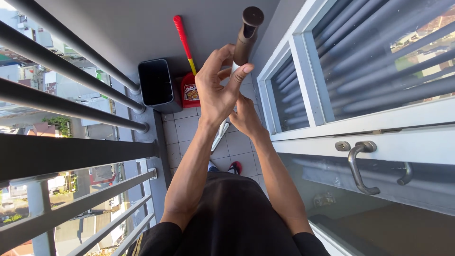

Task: Assemble a floor mop on a balcony.

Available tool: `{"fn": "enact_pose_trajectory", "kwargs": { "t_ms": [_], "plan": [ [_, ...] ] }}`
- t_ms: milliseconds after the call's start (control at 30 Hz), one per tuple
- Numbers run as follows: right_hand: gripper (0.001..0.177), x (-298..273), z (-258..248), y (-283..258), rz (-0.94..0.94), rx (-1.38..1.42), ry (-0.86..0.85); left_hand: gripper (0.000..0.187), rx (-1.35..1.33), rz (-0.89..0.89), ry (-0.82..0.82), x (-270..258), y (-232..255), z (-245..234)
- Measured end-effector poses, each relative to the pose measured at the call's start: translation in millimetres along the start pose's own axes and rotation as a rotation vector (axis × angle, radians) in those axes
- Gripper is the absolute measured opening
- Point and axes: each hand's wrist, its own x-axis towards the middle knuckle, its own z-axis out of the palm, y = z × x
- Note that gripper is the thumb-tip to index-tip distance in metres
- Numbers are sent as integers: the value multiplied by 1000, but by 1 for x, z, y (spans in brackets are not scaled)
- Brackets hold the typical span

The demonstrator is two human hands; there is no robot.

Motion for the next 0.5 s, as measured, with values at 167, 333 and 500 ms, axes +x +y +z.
{"fn": "enact_pose_trajectory", "kwargs": {
  "t_ms": [167, 333, 500],
  "plan": [
    [42, -11, -15, 3, 64, -28, -1, 42, -11, -6, -18, -8, 3, 17],
    [50, -23, -30, 0, 101, -53, 3, 41, -41, -28, -49, -15, 8, 29],
    [42, -32, -45, -6, 224, -50, -7, 40, -69, -11, -74, -22, 11, 41]
  ]
}}
